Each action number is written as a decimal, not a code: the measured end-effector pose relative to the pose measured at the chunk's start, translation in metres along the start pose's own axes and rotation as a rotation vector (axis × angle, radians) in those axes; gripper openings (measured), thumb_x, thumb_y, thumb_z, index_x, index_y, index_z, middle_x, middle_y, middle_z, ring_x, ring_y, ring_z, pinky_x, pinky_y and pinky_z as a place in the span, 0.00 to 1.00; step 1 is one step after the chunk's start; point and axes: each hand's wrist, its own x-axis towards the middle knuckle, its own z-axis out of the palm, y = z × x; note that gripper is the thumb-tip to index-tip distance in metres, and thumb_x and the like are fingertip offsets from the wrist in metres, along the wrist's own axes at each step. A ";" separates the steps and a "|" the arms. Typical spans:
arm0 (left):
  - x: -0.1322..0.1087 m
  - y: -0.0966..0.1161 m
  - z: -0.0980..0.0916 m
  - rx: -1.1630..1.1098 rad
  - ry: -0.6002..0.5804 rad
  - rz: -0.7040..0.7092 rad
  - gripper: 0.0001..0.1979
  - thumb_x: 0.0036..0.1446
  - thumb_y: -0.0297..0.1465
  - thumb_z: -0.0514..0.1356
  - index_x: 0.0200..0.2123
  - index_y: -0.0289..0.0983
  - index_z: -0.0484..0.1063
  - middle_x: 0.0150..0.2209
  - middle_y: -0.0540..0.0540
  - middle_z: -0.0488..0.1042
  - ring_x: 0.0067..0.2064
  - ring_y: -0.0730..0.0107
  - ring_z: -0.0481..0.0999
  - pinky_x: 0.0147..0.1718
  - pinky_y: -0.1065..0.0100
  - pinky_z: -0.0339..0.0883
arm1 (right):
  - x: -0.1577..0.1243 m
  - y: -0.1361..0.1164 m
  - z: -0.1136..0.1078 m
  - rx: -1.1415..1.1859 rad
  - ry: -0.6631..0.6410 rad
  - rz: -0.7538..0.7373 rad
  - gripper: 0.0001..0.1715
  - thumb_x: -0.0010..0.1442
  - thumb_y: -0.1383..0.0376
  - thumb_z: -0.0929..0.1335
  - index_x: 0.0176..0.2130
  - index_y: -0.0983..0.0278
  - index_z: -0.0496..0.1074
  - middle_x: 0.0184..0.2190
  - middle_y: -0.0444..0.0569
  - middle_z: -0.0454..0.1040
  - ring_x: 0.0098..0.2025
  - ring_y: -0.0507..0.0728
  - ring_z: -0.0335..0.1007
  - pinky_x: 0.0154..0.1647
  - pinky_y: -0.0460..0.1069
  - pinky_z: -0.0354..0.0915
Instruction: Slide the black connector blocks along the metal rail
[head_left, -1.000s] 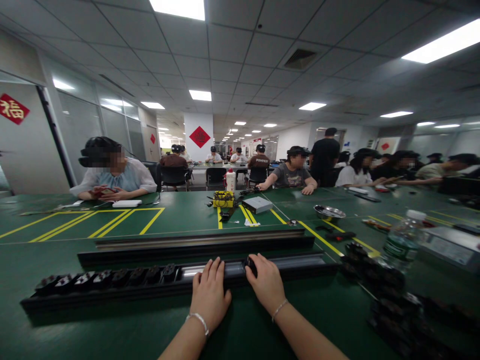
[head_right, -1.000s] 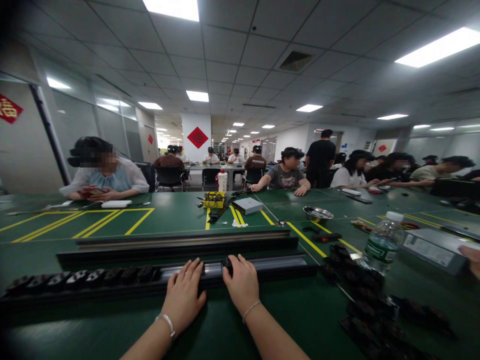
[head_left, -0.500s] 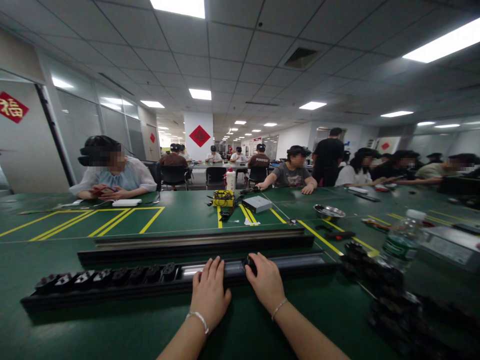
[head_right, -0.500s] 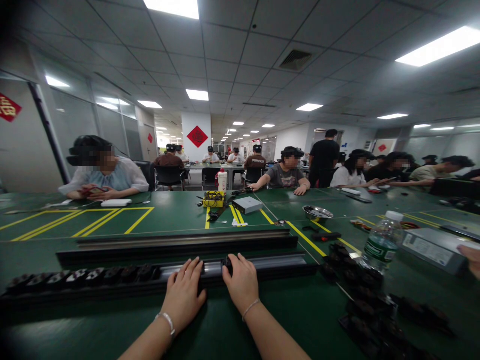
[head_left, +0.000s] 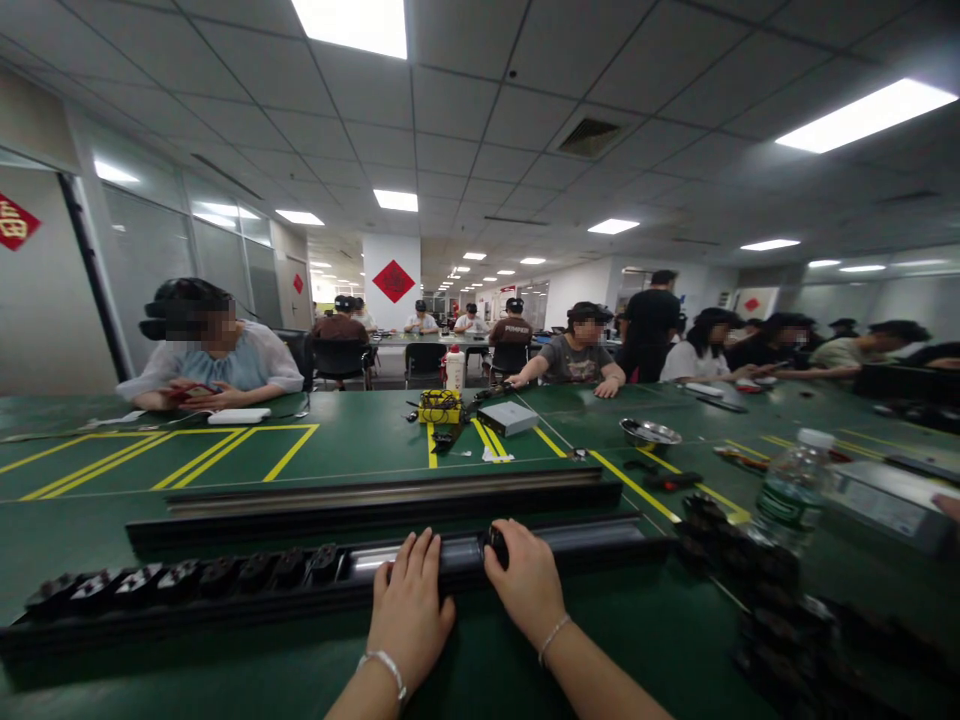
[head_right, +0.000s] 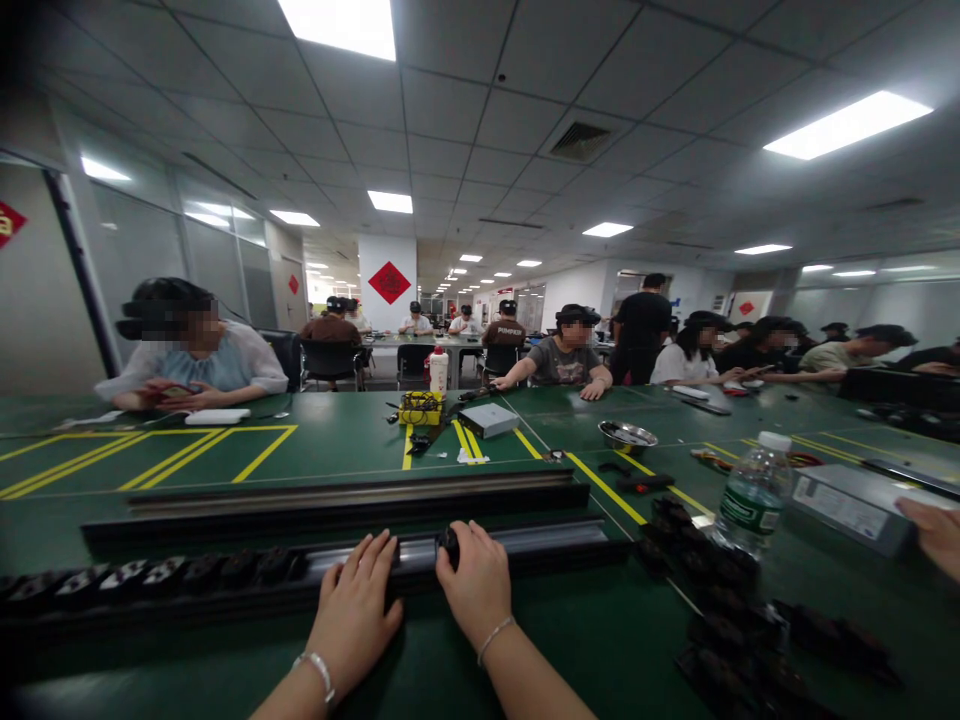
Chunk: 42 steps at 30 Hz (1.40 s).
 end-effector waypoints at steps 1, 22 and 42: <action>0.000 0.000 0.001 0.000 -0.004 -0.005 0.32 0.48 0.30 0.47 0.60 0.39 0.53 0.63 0.48 0.52 0.63 0.61 0.47 0.57 0.54 0.44 | 0.000 -0.001 -0.001 0.006 -0.003 0.004 0.20 0.55 0.62 0.61 0.46 0.63 0.70 0.45 0.51 0.73 0.51 0.57 0.65 0.51 0.51 0.58; 0.000 -0.003 0.006 -0.005 0.037 0.012 0.33 0.48 0.31 0.48 0.60 0.40 0.53 0.63 0.49 0.52 0.64 0.61 0.46 0.57 0.54 0.43 | 0.002 0.001 -0.002 0.039 -0.025 0.040 0.21 0.54 0.62 0.61 0.46 0.64 0.71 0.46 0.52 0.72 0.51 0.58 0.64 0.53 0.51 0.56; 0.001 -0.004 0.006 -0.003 0.045 0.021 0.31 0.49 0.31 0.47 0.59 0.39 0.54 0.63 0.48 0.53 0.63 0.61 0.48 0.57 0.54 0.44 | 0.001 0.000 -0.004 0.042 0.019 0.011 0.19 0.53 0.62 0.62 0.44 0.63 0.71 0.44 0.51 0.73 0.49 0.57 0.66 0.52 0.50 0.57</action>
